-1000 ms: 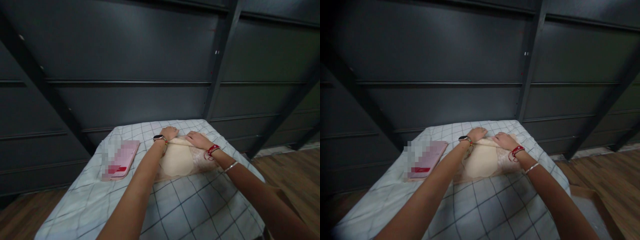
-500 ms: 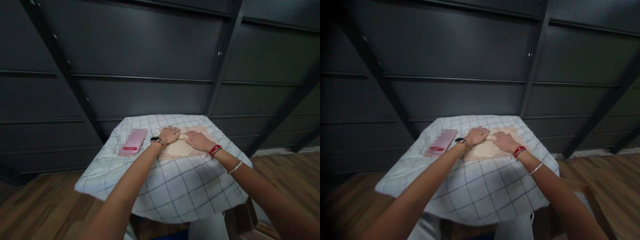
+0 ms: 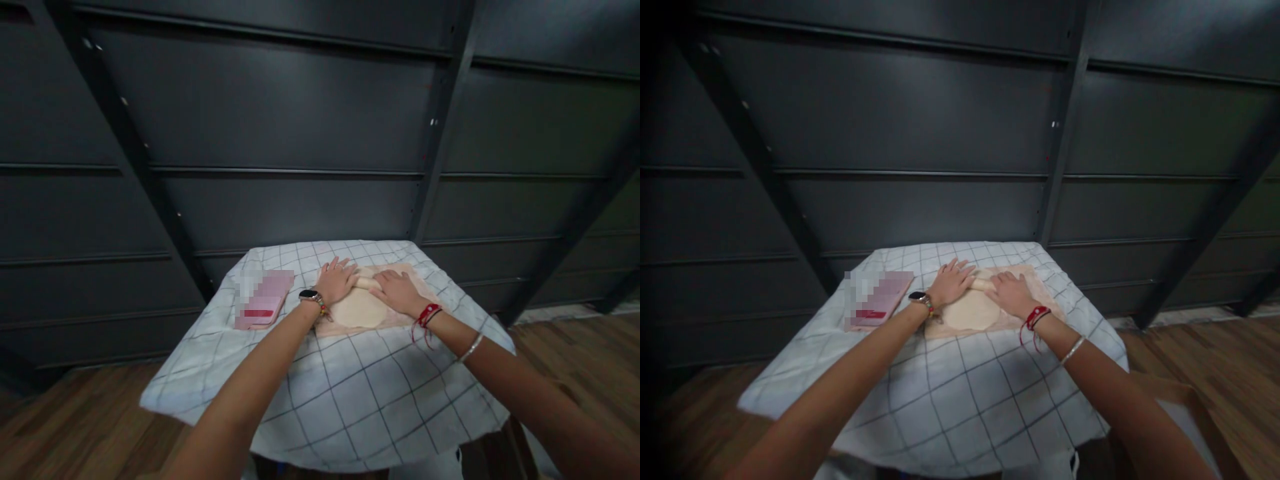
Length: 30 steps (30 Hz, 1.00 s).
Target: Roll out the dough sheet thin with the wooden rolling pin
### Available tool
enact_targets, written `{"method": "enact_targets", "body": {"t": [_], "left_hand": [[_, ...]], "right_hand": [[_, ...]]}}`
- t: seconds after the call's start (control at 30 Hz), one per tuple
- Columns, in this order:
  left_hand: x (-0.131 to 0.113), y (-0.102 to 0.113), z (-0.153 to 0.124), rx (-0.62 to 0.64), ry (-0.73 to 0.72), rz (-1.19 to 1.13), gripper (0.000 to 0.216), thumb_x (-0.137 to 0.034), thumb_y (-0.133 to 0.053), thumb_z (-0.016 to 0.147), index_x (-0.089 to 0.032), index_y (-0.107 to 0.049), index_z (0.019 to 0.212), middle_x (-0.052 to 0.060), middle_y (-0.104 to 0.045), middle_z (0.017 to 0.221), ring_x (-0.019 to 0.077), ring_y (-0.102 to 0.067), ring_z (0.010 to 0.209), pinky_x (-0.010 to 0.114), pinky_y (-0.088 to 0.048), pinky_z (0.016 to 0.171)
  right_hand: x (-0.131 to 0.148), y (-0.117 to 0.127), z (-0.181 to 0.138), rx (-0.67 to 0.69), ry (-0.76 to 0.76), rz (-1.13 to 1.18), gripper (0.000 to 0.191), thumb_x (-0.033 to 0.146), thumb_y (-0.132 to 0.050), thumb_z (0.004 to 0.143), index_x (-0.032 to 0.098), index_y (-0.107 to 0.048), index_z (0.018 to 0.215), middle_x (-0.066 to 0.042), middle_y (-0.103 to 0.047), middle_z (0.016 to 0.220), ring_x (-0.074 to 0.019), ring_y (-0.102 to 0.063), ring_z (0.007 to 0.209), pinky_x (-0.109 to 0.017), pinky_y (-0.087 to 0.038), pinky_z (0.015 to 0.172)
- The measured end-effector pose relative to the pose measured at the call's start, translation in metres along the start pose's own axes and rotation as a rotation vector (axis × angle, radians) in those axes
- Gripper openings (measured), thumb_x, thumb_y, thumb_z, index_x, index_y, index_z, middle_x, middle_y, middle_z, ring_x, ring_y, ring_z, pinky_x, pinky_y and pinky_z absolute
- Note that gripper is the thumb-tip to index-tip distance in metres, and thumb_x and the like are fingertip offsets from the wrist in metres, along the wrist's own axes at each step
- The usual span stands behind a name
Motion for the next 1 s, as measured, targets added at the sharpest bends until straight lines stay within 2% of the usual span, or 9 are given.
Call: {"method": "enact_targets", "body": {"t": [0.23,0.4,0.57,0.77,0.9,1.0], "left_hand": [[0.006,-0.005,0.052,-0.003,0.036,0.079,0.045,-0.04,-0.028,0.098,-0.023,-0.063,0.121,0.007,-0.054,0.135,0.0282,-0.037,0.131,0.05,-0.03,0.104],[0.011,-0.015,0.084,0.086,0.031,0.072,0.042,-0.035,-0.03,0.097,-0.02,-0.068,0.106,0.009,-0.064,0.119,0.0246,-0.052,0.117,0.041,-0.041,0.094],[0.018,-0.028,0.108,0.194,0.028,0.057,0.043,-0.034,-0.027,0.097,-0.021,-0.067,0.107,0.01,-0.064,0.12,0.0257,-0.057,0.11,0.04,-0.045,0.087],[0.019,-0.035,0.117,0.263,-0.004,0.08,0.042,-0.031,-0.029,0.095,-0.019,-0.066,0.111,0.011,-0.062,0.124,0.029,-0.057,0.112,0.041,-0.046,0.085],[0.015,-0.032,0.111,0.267,-0.026,0.081,0.04,-0.029,-0.031,0.094,-0.02,-0.067,0.107,0.01,-0.063,0.122,0.0281,-0.056,0.113,0.04,-0.045,0.087],[0.012,-0.027,0.101,0.247,-0.021,0.074,0.038,-0.03,-0.032,0.094,-0.022,-0.069,0.104,0.008,-0.065,0.119,0.0263,-0.055,0.114,0.038,-0.044,0.089]], "right_hand": [[-0.027,-0.005,0.034,-0.004,0.016,-0.039,0.049,0.048,-0.026,0.1,0.016,-0.062,0.114,-0.014,-0.064,0.117,-0.0253,-0.055,0.113,-0.038,-0.039,0.091],[-0.042,-0.011,0.059,0.008,0.11,-0.023,0.048,0.041,-0.024,0.102,0.015,-0.065,0.106,-0.012,-0.068,0.106,-0.0218,-0.059,0.103,-0.031,-0.04,0.088],[-0.059,-0.028,0.082,0.045,0.168,0.007,0.044,0.035,-0.027,0.102,0.013,-0.065,0.108,-0.012,-0.067,0.107,-0.0196,-0.059,0.106,-0.029,-0.038,0.093],[-0.072,-0.039,0.094,0.103,0.163,-0.008,0.037,0.028,-0.033,0.1,0.013,-0.064,0.113,-0.012,-0.066,0.112,-0.0191,-0.058,0.108,-0.029,-0.037,0.093],[-0.064,-0.038,0.088,0.115,0.216,-0.057,0.034,0.024,-0.035,0.099,0.015,-0.064,0.114,-0.012,-0.066,0.114,-0.0203,-0.057,0.109,-0.03,-0.038,0.093],[-0.057,-0.031,0.08,0.084,0.181,0.003,0.038,0.026,-0.031,0.101,0.014,-0.065,0.111,-0.011,-0.066,0.113,-0.0196,-0.057,0.106,-0.03,-0.039,0.092]]}}
Point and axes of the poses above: each hand's wrist, its own z-axis towards the middle knuckle, its own y-axis out of the back of the hand, x = y × z, the point moved 8 cm from there along z, towards the middle knuckle
